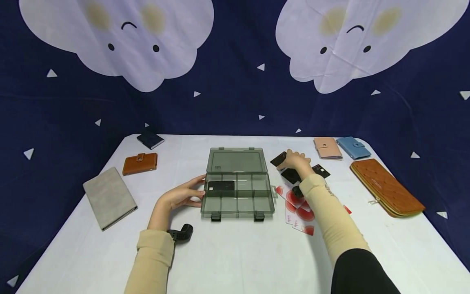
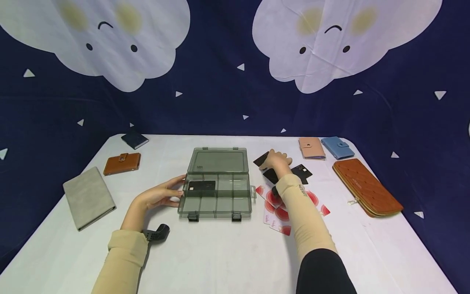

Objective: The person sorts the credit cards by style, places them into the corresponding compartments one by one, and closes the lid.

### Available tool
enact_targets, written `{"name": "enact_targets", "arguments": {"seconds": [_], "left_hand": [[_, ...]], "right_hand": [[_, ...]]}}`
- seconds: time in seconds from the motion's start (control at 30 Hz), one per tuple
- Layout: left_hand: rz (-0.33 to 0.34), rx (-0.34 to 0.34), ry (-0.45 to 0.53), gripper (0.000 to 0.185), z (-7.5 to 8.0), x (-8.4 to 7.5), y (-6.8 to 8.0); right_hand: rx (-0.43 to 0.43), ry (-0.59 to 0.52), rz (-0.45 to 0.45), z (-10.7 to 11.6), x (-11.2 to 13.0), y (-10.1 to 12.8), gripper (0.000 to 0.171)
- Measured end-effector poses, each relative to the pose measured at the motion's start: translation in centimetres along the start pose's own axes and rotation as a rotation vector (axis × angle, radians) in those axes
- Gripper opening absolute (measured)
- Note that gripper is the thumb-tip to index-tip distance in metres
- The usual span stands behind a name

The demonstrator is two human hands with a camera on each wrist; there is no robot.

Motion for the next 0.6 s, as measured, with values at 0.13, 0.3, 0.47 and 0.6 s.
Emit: {"name": "enact_targets", "arguments": {"seconds": [0.13, 0.3, 0.47, 0.6], "left_hand": [[-0.008, 0.005, -0.001, 0.077, -0.1, 0.0, 0.0], [-0.001, 0.000, -0.002, 0.077, -0.1, 0.0, -0.1], [0.003, 0.004, 0.000, 0.077, -0.1, 0.1, -0.2], [0.004, 0.005, 0.002, 0.077, 0.0, 0.2, -0.2]], "right_hand": [[0.003, -0.002, -0.021, -0.1, -0.6, -0.6, 0.088], [-0.018, -0.030, -0.031, 0.1, -1.5, -1.6, 0.091], [-0.054, -0.073, -0.021, 0.2, -2.0, -2.0, 0.090], [-0.116, -0.143, 0.044, 0.8, -1.6, -2.0, 0.089]]}}
Point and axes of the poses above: each hand's wrist, its own y-axis away from the middle knuckle, its own z-axis out of the back of the hand, x = y × z, the point moved 8 cm from there along -y, towards the middle knuckle, and after that the axes turned 10 degrees about -y, right-handed, at the moved point
